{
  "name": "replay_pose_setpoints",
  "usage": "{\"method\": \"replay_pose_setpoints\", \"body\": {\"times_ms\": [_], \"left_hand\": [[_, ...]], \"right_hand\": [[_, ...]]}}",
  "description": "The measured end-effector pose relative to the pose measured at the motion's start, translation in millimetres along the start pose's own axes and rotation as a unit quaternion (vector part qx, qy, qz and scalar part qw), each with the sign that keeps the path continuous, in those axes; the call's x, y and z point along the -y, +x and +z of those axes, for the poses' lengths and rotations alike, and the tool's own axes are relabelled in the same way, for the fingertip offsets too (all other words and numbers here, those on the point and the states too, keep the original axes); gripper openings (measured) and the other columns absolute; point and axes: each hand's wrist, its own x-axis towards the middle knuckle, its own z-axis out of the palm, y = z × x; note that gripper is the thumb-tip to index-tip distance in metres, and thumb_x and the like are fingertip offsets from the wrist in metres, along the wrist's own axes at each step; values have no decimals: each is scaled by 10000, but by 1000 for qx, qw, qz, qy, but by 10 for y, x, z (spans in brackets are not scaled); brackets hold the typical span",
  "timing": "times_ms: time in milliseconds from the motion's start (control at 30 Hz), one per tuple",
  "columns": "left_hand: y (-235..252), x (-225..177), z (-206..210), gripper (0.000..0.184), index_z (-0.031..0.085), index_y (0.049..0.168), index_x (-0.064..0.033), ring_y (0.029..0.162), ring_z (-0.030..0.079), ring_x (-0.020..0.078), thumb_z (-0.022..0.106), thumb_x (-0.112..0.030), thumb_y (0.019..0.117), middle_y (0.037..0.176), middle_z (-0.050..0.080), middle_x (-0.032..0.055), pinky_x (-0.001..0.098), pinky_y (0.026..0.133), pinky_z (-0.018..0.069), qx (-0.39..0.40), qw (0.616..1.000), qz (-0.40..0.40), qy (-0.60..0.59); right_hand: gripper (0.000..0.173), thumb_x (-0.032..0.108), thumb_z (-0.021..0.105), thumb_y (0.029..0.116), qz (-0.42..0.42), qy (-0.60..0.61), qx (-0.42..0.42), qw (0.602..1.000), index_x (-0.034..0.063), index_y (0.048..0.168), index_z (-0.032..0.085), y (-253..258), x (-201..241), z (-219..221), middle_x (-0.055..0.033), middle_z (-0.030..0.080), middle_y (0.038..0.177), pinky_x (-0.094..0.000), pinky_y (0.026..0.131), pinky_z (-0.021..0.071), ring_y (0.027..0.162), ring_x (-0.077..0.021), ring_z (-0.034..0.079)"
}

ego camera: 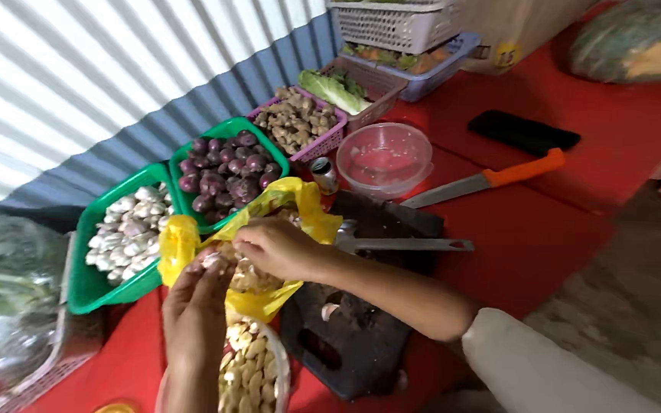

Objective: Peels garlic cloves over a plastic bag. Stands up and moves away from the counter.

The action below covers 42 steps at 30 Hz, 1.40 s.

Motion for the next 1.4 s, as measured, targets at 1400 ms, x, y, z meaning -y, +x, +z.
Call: {"method": "replay_pose_setpoints", "body": {"times_ms": [1400], "left_hand": [[2, 64, -138, 225, 654, 1168, 23, 871, 731, 188, 632, 35, 944, 1015, 719, 115, 361, 842, 629, 37, 999, 9, 36]], "right_hand": [[265, 284, 618, 1023, -44, -14, -88, 995, 53, 1093, 728, -6, -124, 0, -103, 694, 977, -426, 793, 568, 883, -213, 671]]}}
